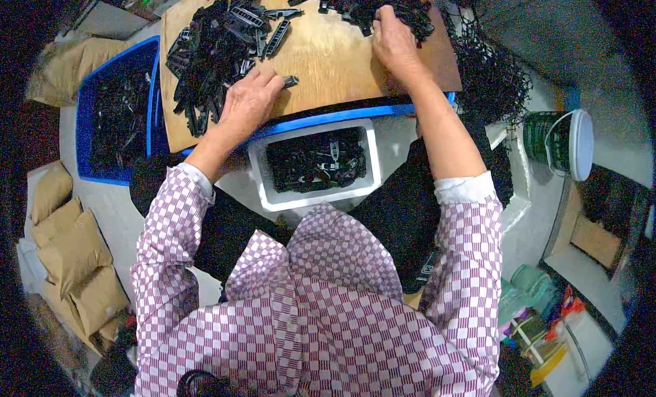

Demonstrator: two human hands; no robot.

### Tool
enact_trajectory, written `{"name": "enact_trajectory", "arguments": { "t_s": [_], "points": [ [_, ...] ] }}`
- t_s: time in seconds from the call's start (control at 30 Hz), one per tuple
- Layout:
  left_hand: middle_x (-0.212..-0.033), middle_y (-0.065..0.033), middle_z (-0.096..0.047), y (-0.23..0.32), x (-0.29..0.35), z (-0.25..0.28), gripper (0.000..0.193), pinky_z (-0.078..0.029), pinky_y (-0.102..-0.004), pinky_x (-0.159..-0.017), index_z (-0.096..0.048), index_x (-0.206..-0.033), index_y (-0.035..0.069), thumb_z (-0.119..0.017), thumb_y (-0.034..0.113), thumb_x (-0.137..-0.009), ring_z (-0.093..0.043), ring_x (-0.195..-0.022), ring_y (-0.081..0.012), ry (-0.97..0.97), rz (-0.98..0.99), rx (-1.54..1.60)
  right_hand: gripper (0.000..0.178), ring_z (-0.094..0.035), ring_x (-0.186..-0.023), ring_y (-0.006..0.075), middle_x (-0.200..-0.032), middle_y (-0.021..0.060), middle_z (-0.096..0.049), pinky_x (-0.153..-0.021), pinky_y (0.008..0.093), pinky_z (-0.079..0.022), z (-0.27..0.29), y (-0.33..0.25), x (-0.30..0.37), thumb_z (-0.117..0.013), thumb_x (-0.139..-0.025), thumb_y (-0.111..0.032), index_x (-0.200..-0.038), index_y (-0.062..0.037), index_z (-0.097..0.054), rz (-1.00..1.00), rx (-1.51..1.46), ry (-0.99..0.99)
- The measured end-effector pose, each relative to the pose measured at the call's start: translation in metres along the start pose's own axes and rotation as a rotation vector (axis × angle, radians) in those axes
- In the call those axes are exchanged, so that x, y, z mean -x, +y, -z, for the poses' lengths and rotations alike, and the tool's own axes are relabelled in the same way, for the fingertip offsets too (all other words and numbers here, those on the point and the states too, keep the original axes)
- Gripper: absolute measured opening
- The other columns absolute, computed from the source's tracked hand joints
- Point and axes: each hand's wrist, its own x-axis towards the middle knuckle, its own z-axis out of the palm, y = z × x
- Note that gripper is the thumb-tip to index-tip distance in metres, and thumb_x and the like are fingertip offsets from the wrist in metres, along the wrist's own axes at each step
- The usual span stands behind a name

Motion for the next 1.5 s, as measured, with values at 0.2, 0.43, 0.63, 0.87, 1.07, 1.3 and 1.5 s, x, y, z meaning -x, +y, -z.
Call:
{"name": "enact_trajectory", "arguments": {
  "t_s": [0.2, 0.43, 0.63, 0.87, 1.07, 1.3, 1.5],
  "points": [
    [-0.091, -0.0131, -0.059, 0.003, 0.012, 0.009, 0.015, -0.054, -0.0416, -0.071, -0.056, -0.09, 0.004, -0.066, 0.011, -0.08, -0.063, -0.087, -0.0327, 0.053, 0.189, 0.095, 0.019, -0.057, -0.071, 0.0165, -0.085, 0.0059, -0.062, -0.066, 0.0321, -0.049, -0.014, -0.047, 0.034, -0.054, -0.095, -0.019, -0.11, -0.007, -0.054, 0.206, -0.638, -0.334],
    [-0.093, -0.0138, -0.06, -0.007, 0.013, 0.003, 0.017, -0.054, -0.0424, -0.07, -0.059, -0.089, 0.002, -0.068, 0.014, -0.081, -0.064, -0.087, -0.0336, 0.017, 0.23, 0.075, 0.023, -0.061, -0.084, 0.0374, -0.091, 0.0164, -0.063, -0.074, 0.0432, -0.05, -0.001, -0.062, 0.039, -0.065, -0.088, -0.025, -0.1, -0.0056, -0.061, 0.225, -0.233, -0.486],
    [-0.09, -0.0126, -0.059, -0.009, 0.005, 0.0, 0.016, -0.052, -0.0422, -0.07, -0.06, -0.092, 0.004, -0.068, 0.013, -0.081, -0.063, -0.085, -0.0336, 0.003, 0.217, 0.097, 0.021, -0.062, -0.081, 0.0323, -0.089, 0.014, -0.063, -0.07, 0.0387, -0.05, 0.01, -0.073, 0.038, -0.068, -0.086, -0.021, -0.1, -0.0055, -0.063, 0.583, 0.011, -0.219],
    [-0.089, -0.0111, -0.061, -0.009, -0.002, 0.003, 0.013, -0.053, -0.0404, -0.072, -0.061, -0.084, 0.003, -0.068, 0.014, -0.081, -0.064, -0.086, -0.0312, -0.006, 0.207, 0.14, 0.019, -0.063, -0.078, 0.0322, -0.082, 0.0141, -0.063, -0.068, 0.0407, -0.049, 0.005, -0.085, 0.034, -0.067, -0.086, -0.019, -0.098, -0.0053, -0.064, 0.58, -0.259, -0.247],
    [-0.087, -0.0111, -0.061, -0.012, -0.005, 0.003, 0.013, -0.053, -0.0406, -0.071, -0.061, -0.083, 0.003, -0.068, 0.013, -0.08, -0.064, -0.085, -0.0314, -0.044, 0.203, 0.173, 0.016, -0.062, -0.073, 0.0353, -0.077, 0.0157, -0.063, -0.064, 0.0433, -0.049, 0.001, -0.09, 0.032, -0.066, -0.087, -0.019, -0.095, -0.0049, -0.062, 0.521, -0.172, -0.448],
    [-0.086, -0.0113, -0.061, -0.016, -0.009, 0.002, 0.014, -0.053, -0.0412, -0.071, -0.06, -0.081, 0.003, -0.069, 0.013, -0.079, -0.064, -0.085, -0.0319, -0.055, 0.162, 0.15, 0.016, -0.062, -0.072, 0.0368, -0.075, 0.0175, -0.063, -0.064, 0.0442, -0.049, -0.021, -0.098, 0.038, -0.065, -0.088, -0.019, -0.092, -0.0046, -0.061, 0.534, -0.2, -0.368],
    [-0.088, -0.0121, -0.06, -0.012, 0.003, 0.001, 0.016, -0.053, -0.042, -0.072, -0.061, -0.087, 0.004, -0.069, 0.015, -0.079, -0.064, -0.087, -0.0328, -0.017, 0.177, 0.111, 0.019, -0.062, -0.072, 0.0376, -0.078, 0.0182, -0.063, -0.062, 0.0439, -0.049, -0.033, -0.102, 0.041, -0.064, -0.089, -0.022, -0.091, -0.0037, -0.061, 0.574, -0.202, -0.278]
  ]
}}
